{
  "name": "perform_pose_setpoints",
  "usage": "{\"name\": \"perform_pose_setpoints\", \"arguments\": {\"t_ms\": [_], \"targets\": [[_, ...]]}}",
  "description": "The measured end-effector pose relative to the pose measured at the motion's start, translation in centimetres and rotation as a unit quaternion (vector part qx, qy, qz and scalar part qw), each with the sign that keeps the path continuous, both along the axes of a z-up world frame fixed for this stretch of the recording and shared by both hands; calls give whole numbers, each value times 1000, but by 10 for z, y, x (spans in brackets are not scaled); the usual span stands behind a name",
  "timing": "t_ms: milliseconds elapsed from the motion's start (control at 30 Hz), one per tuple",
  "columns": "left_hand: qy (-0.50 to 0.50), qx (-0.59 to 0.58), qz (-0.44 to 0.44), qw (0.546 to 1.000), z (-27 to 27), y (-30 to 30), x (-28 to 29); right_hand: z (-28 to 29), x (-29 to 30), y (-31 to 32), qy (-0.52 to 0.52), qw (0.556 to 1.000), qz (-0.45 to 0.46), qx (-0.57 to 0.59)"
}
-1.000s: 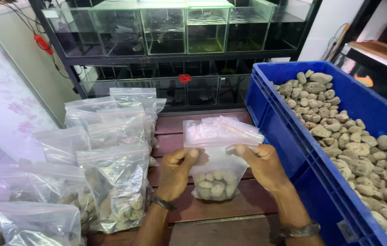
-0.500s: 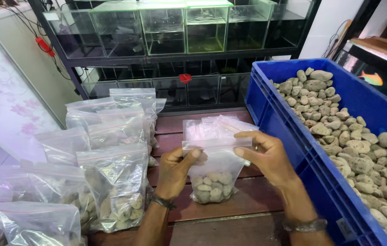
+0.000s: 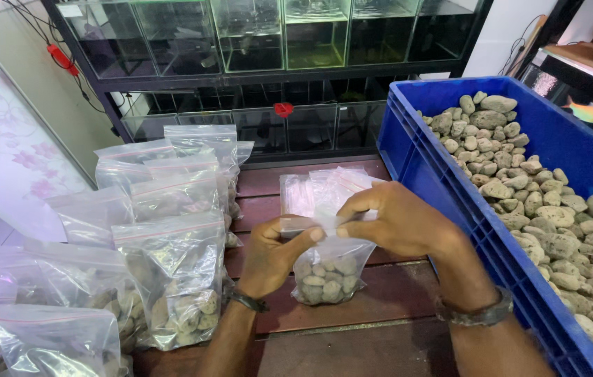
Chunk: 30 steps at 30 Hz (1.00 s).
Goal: The person scoops small rocks from a blue bin and places them into clear zip-top bags. They seal each bag and set it aside on the table, repeating the process to create multiple filled bags.
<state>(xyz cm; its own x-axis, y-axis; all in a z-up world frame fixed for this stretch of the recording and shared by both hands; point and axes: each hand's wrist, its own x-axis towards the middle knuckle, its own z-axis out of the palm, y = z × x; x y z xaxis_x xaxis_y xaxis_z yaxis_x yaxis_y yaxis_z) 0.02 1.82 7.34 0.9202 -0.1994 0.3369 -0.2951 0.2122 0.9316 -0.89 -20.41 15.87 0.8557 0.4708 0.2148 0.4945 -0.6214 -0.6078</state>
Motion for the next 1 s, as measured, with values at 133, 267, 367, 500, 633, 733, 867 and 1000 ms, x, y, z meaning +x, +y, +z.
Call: {"name": "perform_pose_setpoints", "arguments": {"t_ms": [133, 267, 367, 500, 633, 733, 867, 1000], "targets": [[-13, -4, -22, 1000, 18, -9, -9, 3, -4, 7, -6, 1000, 8, -8], [-29, 33, -32, 999, 23, -4, -10, 1, -7, 6, -17, 1000, -11, -7], [-33, 74, -30, 996, 24, 3, -8, 3, -9, 8, -12, 1000, -13, 4], [-36, 87, -39, 995, 36, 5, -12, 23, -19, 18, 15, 1000, -10, 12], [-52, 102, -48, 992, 44, 4, -13, 29, -23, 23, -1, 1000, -4, 2], [-59, 108, -40, 992, 43, 7, -14, 26, -20, 21, 1, 1000, -11, 9], [-68, 117, -21, 991, 33, 12, -10, 22, -17, 9, 1, 999, -26, -19], [-61, 103, -7, 993, 24, 16, -2, 11, -21, -17, -6, 997, -75, -30]]}}
